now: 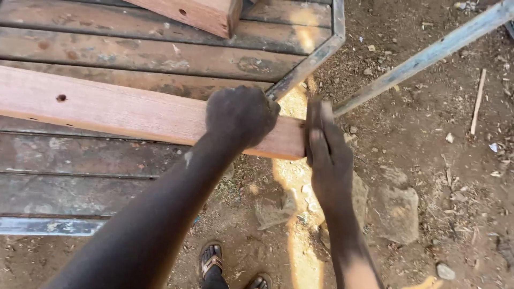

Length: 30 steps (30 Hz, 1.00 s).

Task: Sanding curved wooden furniture components with sandpaper on a workbench

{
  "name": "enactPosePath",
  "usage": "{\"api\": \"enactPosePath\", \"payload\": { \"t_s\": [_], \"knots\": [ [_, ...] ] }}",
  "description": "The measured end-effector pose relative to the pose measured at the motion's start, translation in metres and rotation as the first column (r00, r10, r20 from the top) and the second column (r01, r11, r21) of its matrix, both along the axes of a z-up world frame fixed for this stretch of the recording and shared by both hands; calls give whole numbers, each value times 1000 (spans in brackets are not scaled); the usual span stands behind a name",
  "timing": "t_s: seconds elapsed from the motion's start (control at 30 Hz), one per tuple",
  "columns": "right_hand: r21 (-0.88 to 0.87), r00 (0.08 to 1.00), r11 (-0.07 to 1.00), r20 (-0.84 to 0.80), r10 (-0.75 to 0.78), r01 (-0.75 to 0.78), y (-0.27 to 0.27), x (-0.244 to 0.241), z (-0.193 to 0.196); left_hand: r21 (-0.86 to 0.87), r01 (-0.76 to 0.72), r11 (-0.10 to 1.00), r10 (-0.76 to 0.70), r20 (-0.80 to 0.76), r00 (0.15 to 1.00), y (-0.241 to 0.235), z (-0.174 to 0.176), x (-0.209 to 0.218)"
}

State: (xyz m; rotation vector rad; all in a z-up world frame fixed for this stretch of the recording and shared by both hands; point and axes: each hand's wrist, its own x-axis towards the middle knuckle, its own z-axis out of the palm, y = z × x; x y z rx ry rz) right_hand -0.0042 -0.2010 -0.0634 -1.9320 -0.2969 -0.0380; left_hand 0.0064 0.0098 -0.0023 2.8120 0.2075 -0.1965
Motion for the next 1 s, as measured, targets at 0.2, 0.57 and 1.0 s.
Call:
{"api": "enactPosePath", "payload": {
  "t_s": [0.2, 0.57, 1.0],
  "knots": [
    [-31, 998, 998, -29, -56, 55, 31, 1, 39, 0, 8, 1000, -8, -11, 1000, -1, 0, -3],
    [72, 996, 993, -20, -90, 91, 22, 8, 13, -14, -2, 1000, 1, -93, 996, -8, 16, -7],
    [166, 986, 980, -146, -81, 105, 11, -16, 3, -3, -11, 1000, 10, -253, 967, -13, 33, -9]
  ]
}}
